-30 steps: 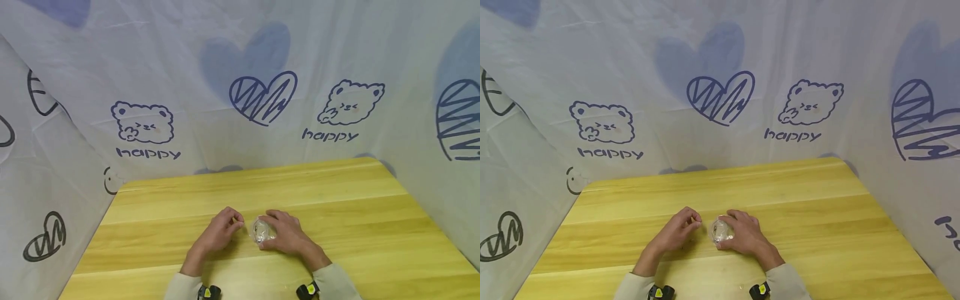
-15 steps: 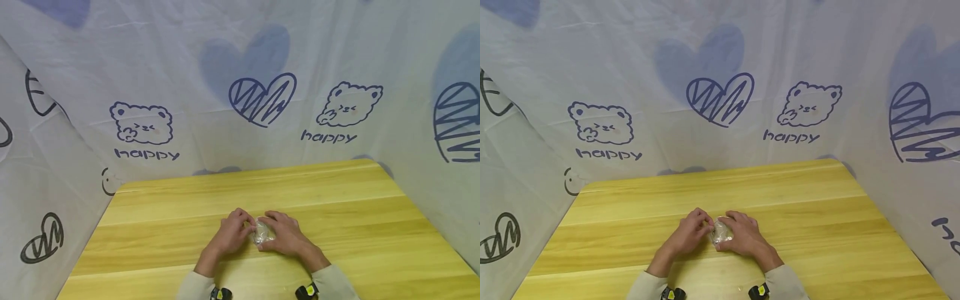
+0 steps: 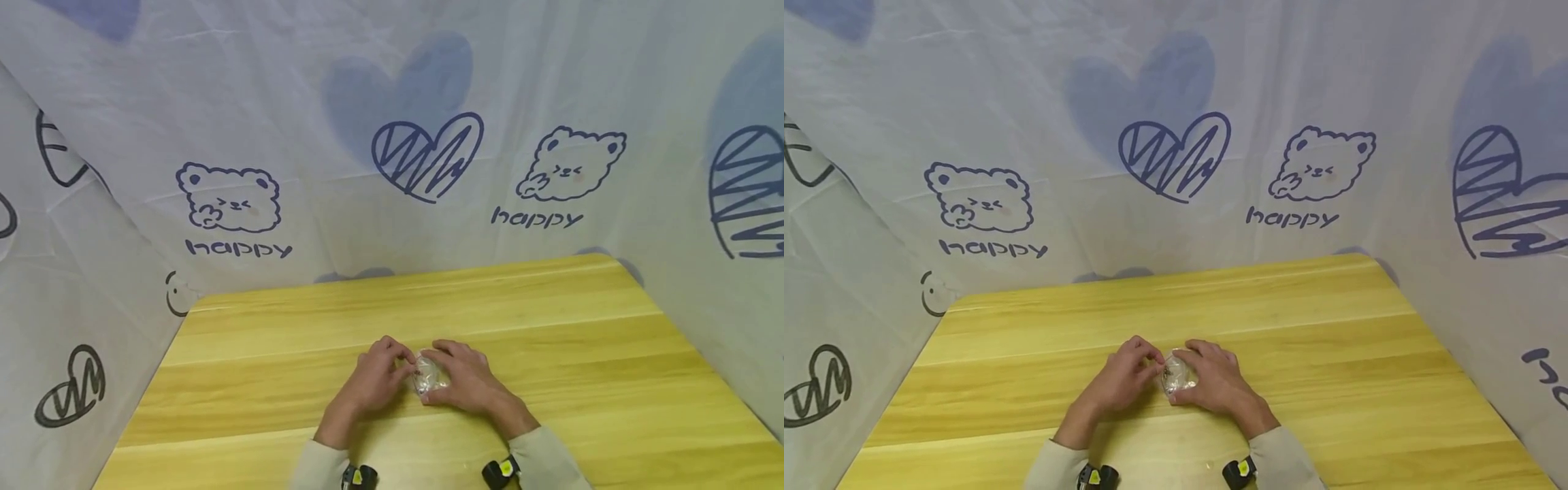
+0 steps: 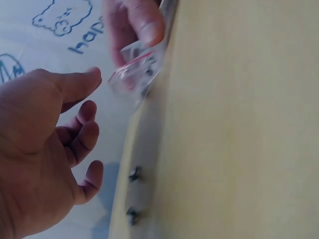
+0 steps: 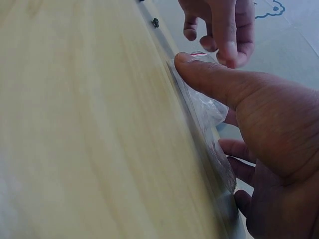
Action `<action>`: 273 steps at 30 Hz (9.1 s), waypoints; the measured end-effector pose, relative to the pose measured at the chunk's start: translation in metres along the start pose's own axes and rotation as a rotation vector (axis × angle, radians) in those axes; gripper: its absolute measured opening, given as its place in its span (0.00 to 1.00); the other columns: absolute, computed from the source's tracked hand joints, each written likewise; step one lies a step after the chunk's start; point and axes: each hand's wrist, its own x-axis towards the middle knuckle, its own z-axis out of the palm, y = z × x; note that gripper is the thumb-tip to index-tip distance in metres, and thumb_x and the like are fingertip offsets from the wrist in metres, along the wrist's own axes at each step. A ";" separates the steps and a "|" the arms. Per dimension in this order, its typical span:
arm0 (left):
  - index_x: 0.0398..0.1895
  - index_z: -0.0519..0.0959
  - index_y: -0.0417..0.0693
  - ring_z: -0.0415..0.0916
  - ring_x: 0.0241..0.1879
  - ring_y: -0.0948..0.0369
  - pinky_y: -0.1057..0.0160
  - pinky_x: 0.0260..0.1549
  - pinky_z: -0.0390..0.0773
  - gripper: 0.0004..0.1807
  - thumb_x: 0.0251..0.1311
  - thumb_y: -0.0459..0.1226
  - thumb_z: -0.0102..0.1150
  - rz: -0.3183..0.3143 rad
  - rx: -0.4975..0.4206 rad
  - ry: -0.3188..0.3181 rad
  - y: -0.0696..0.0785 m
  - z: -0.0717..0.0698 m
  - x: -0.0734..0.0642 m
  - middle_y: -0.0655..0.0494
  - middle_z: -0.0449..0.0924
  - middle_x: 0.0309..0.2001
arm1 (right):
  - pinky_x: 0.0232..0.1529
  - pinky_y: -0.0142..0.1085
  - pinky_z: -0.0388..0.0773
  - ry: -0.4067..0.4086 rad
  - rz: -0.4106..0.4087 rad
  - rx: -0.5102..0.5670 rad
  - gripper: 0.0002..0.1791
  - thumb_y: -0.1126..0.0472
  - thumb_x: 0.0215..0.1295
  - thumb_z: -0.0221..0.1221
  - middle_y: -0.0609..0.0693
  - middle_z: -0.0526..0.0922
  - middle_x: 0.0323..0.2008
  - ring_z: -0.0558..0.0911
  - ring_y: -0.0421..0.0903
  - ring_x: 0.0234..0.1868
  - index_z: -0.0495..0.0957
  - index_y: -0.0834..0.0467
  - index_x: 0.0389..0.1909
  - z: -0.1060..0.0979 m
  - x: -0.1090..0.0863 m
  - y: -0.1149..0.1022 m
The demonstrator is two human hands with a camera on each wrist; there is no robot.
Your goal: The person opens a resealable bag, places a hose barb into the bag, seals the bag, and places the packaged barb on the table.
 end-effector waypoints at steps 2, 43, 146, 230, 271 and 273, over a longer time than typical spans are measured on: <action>0.42 0.80 0.54 0.68 0.41 0.61 0.56 0.44 0.61 0.05 0.68 0.41 0.55 -0.013 -0.033 0.002 -0.003 -0.006 -0.001 0.57 0.73 0.42 | 0.67 0.59 0.54 0.002 0.001 -0.001 0.43 0.35 0.47 0.69 0.51 0.65 0.70 0.63 0.55 0.71 0.70 0.44 0.66 0.000 0.001 0.001; 0.32 0.84 0.66 0.72 0.40 0.65 0.36 0.53 0.59 0.06 0.50 0.45 0.71 -0.224 0.097 -0.117 -0.063 -0.055 -0.058 0.71 0.78 0.32 | 0.67 0.59 0.54 0.010 0.002 0.019 0.43 0.37 0.46 0.70 0.51 0.65 0.69 0.63 0.55 0.70 0.70 0.45 0.66 0.003 0.000 0.000; 0.30 0.85 0.64 0.73 0.47 0.59 0.30 0.58 0.53 0.04 0.55 0.41 0.68 -0.135 -0.033 -0.200 -0.056 -0.044 -0.051 0.69 0.79 0.39 | 0.67 0.59 0.53 -0.004 -0.002 0.014 0.44 0.35 0.47 0.69 0.50 0.64 0.70 0.62 0.54 0.71 0.69 0.43 0.67 0.001 0.000 0.002; 0.35 0.79 0.55 0.67 0.53 0.57 0.50 0.48 0.60 0.02 0.66 0.40 0.57 0.130 0.021 -0.018 -0.010 -0.006 -0.010 0.57 0.72 0.48 | 0.66 0.58 0.55 0.015 -0.004 0.009 0.43 0.35 0.46 0.69 0.50 0.66 0.70 0.64 0.54 0.70 0.70 0.43 0.66 0.000 -0.001 0.001; 0.37 0.80 0.54 0.70 0.45 0.59 0.47 0.48 0.68 0.03 0.63 0.39 0.58 -0.057 0.104 -0.066 -0.031 -0.027 -0.027 0.59 0.77 0.43 | 0.68 0.58 0.53 -0.002 0.011 0.013 0.43 0.37 0.46 0.70 0.50 0.64 0.70 0.62 0.54 0.71 0.69 0.43 0.66 0.000 -0.001 0.000; 0.38 0.81 0.55 0.70 0.45 0.60 0.47 0.46 0.68 0.03 0.62 0.40 0.60 -0.071 0.141 -0.084 -0.033 -0.027 -0.030 0.59 0.77 0.43 | 0.68 0.58 0.53 -0.001 0.013 0.014 0.43 0.37 0.46 0.70 0.50 0.64 0.70 0.62 0.54 0.71 0.69 0.43 0.66 -0.001 -0.002 0.000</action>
